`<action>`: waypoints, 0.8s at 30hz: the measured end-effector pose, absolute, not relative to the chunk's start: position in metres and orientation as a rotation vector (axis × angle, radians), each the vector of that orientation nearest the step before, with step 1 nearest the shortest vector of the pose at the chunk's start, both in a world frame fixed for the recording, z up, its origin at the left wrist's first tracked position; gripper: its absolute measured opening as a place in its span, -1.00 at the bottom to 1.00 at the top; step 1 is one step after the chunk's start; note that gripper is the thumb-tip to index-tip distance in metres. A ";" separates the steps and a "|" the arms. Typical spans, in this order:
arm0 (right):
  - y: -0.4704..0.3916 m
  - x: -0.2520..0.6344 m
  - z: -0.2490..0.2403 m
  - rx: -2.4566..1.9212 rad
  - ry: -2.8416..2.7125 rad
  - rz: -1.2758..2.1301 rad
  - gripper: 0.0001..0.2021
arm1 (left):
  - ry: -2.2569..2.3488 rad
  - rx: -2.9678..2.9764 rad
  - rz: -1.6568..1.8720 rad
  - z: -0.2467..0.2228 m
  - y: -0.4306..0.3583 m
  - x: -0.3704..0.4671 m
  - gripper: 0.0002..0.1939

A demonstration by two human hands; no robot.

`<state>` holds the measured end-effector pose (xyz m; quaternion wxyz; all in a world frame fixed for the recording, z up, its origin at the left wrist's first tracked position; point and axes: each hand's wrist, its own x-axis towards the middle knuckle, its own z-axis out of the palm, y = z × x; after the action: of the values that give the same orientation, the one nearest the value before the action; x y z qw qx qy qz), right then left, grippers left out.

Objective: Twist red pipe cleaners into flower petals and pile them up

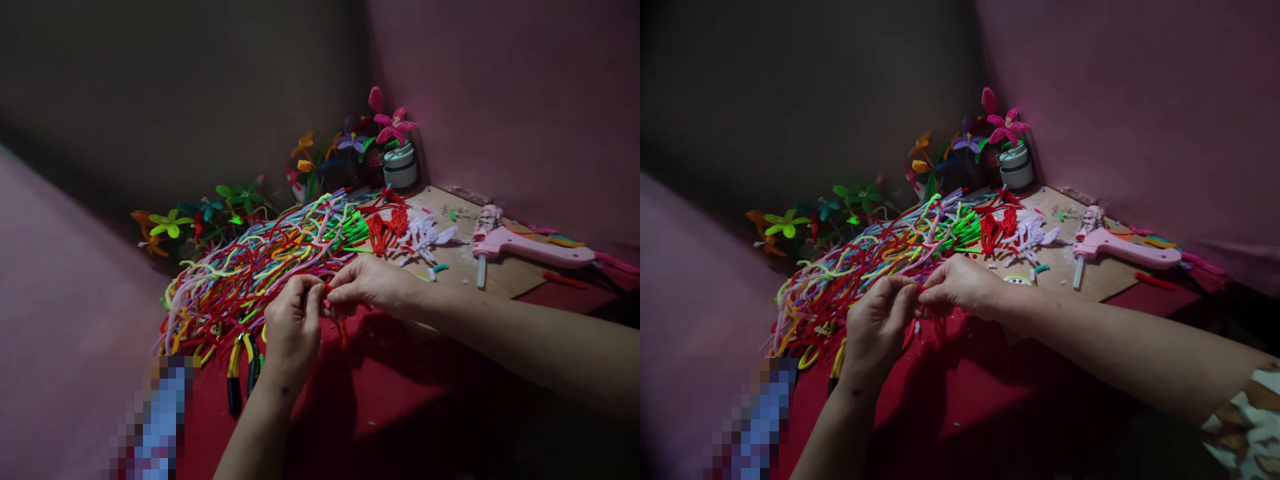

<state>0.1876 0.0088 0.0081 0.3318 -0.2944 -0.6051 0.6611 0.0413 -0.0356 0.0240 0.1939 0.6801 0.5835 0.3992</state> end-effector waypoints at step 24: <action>0.005 0.182 0.003 -1.070 -2.023 1.312 -0.79 | 1.720 1.979 0.960 0.027 -0.023 0.022 -0.83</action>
<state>0.1821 0.0049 0.0030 0.2493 -0.3927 -0.7428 0.4816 0.0218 -0.0234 0.0272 0.1739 0.6980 0.6066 0.3386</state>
